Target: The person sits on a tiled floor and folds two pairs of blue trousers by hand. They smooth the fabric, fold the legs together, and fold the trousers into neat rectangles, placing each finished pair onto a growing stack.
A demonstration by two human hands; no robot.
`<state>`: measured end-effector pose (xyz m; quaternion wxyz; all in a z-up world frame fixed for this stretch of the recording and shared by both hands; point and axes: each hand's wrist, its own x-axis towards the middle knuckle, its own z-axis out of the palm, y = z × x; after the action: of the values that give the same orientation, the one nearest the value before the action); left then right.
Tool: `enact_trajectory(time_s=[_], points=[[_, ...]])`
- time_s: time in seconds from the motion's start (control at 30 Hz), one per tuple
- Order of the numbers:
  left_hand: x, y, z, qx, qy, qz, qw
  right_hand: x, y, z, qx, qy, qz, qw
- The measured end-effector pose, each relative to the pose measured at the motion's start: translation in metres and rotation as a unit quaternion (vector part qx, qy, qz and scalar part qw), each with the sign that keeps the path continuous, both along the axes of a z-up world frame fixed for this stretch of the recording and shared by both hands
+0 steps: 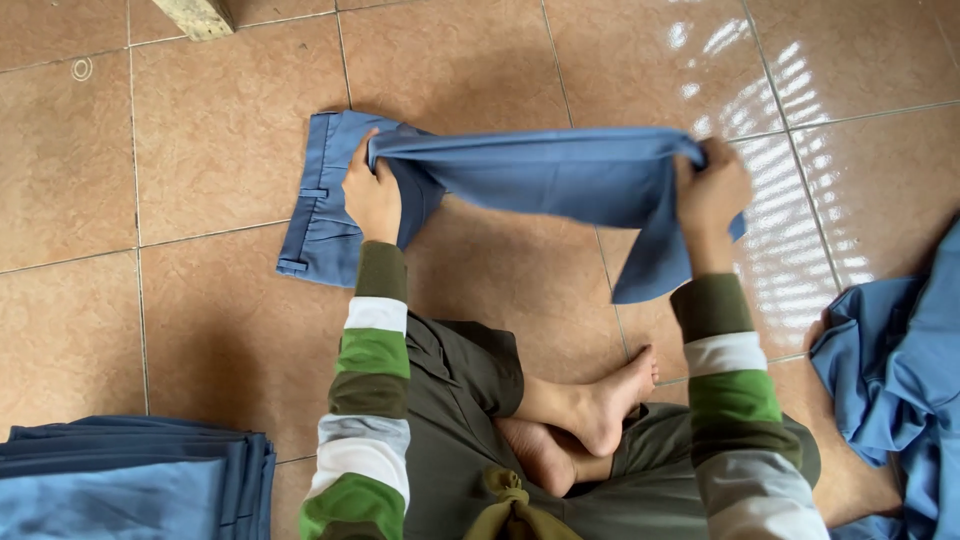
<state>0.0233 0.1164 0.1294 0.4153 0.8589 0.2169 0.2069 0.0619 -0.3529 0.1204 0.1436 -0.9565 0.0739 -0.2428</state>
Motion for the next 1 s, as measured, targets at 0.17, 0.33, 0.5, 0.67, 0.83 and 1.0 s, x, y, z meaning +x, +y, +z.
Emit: enact_trajectory(time_s=[0.17, 0.33, 0.5, 0.67, 0.83, 1.0], points=[[-0.002, -0.024, 0.047, 0.075, -0.112, -0.072, 0.988, -0.018, -0.039, 0.088, -0.194, -0.301, 0.075, 0.931], [-0.021, -0.011, -0.044, -0.011, 0.073, -0.398, 0.915, -0.089, -0.097, -0.029, -0.222, -0.139, 0.142, 0.955], [-0.035, -0.034, -0.132, -0.02, 0.32, -0.403, 0.858, -0.154, -0.086, -0.155, -0.173, 0.217, 0.173, 0.945], [-0.037, -0.076, -0.183, 0.053, 0.422, -0.203, 0.882, -0.159, -0.076, -0.205, -0.023, 0.302, 0.053, 0.952], [-0.052, -0.079, -0.158, 0.046, 0.367, -0.184, 0.911, -0.152, -0.056, -0.187, -0.059, 0.292, 0.04, 0.954], [-0.036, -0.052, -0.174, 0.071, 0.395, -0.172, 0.9, -0.14, -0.056, -0.213, -0.072, 0.302, 0.037, 0.95]])
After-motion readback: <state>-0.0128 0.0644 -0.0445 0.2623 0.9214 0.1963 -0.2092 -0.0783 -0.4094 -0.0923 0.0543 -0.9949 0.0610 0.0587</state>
